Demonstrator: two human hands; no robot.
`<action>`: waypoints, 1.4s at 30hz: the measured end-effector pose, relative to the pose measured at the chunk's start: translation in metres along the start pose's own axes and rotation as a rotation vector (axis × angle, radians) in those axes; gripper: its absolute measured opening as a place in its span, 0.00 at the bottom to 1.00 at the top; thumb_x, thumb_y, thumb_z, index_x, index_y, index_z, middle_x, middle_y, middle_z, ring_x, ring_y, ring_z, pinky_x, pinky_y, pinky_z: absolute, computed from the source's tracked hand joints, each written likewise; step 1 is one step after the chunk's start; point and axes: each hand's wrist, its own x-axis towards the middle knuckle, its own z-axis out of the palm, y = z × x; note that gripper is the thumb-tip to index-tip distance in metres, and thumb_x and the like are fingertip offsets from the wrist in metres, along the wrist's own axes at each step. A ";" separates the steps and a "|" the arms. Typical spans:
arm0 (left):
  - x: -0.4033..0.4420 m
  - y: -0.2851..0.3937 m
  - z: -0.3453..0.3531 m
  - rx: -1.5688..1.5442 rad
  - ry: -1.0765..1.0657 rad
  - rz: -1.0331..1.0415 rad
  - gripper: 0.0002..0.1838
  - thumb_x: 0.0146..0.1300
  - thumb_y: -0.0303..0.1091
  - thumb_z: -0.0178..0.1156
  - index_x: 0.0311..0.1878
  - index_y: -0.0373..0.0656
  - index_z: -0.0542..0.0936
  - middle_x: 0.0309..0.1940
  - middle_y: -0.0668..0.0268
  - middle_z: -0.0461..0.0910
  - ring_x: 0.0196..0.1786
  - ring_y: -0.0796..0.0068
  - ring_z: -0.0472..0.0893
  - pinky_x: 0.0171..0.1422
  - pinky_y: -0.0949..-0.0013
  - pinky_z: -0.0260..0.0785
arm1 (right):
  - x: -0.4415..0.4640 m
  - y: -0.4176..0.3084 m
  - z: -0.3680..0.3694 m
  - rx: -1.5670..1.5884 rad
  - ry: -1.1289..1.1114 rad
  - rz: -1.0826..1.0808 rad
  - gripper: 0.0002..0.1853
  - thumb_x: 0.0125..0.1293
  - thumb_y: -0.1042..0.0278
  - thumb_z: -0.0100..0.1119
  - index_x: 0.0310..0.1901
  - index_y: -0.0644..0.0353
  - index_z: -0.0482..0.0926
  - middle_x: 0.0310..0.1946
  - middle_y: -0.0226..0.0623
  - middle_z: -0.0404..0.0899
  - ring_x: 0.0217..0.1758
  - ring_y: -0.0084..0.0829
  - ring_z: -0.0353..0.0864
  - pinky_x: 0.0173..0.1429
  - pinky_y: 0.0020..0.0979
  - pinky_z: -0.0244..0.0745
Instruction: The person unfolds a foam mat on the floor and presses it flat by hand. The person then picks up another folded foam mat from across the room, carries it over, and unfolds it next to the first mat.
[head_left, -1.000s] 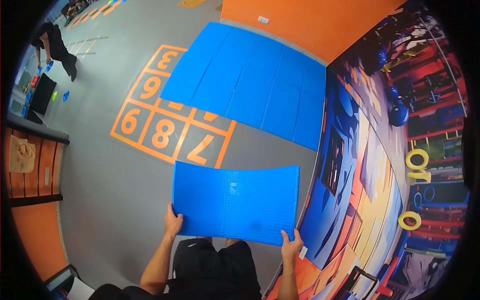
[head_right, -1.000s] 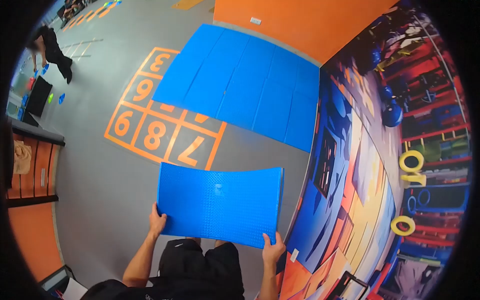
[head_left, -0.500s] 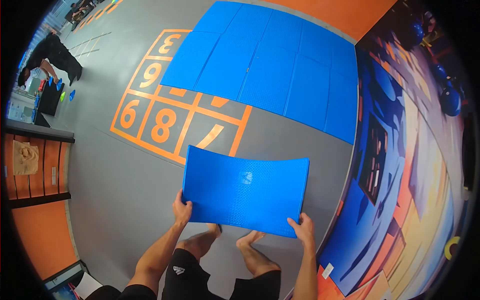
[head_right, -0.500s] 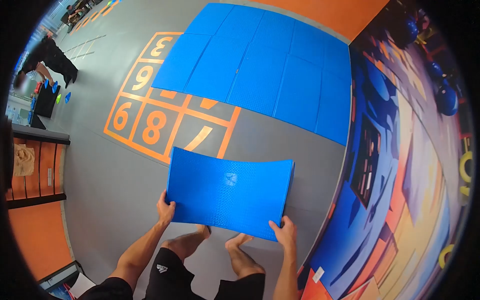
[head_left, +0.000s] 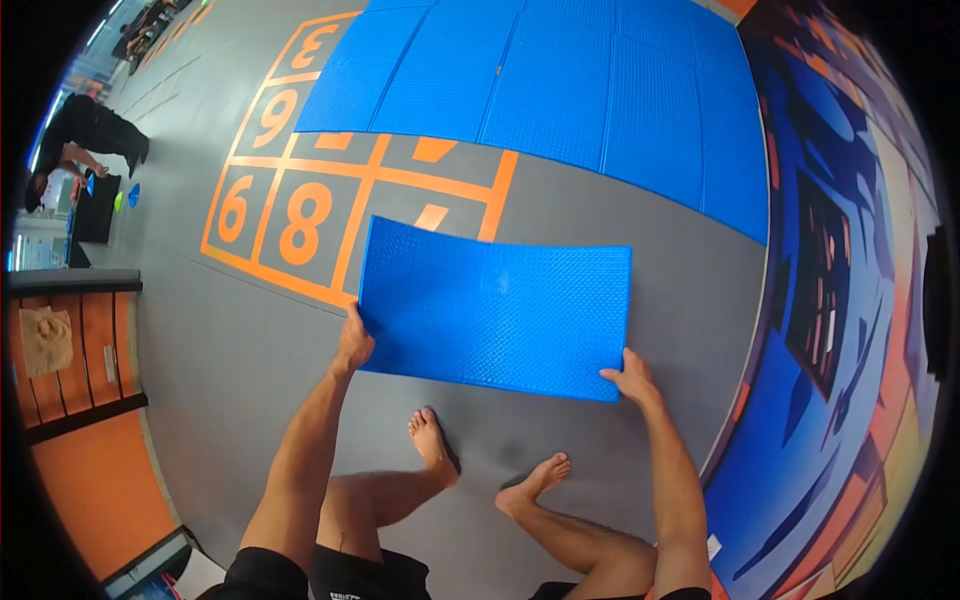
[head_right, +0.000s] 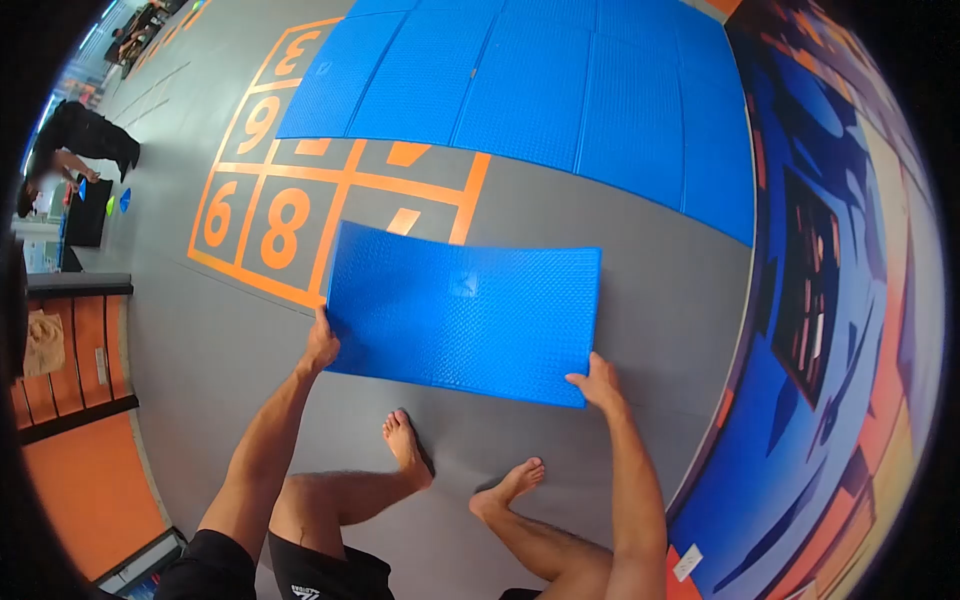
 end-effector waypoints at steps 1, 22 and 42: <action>0.010 -0.017 0.011 0.021 0.013 0.071 0.35 0.53 0.14 0.44 0.69 0.33 0.57 0.54 0.33 0.75 0.58 0.31 0.75 0.61 0.46 0.70 | 0.004 0.006 0.000 -0.016 -0.031 0.056 0.27 0.59 0.69 0.74 0.59 0.63 0.76 0.52 0.48 0.84 0.56 0.41 0.84 0.61 0.40 0.76; 0.218 0.041 0.110 0.609 -0.124 0.159 0.54 0.52 0.61 0.72 0.71 0.41 0.55 0.60 0.43 0.71 0.60 0.36 0.76 0.63 0.41 0.71 | -0.026 0.113 0.198 -0.259 -0.308 0.400 0.35 0.75 0.41 0.48 0.61 0.73 0.73 0.52 0.54 0.82 0.36 0.41 0.89 0.43 0.42 0.84; 0.159 0.074 0.125 0.763 -0.260 0.518 0.48 0.62 0.62 0.63 0.81 0.60 0.52 0.82 0.49 0.40 0.80 0.36 0.46 0.73 0.26 0.51 | -0.024 -0.039 0.210 -0.514 -0.925 -0.159 0.24 0.73 0.46 0.53 0.44 0.62 0.86 0.39 0.48 0.87 0.43 0.47 0.87 0.49 0.48 0.79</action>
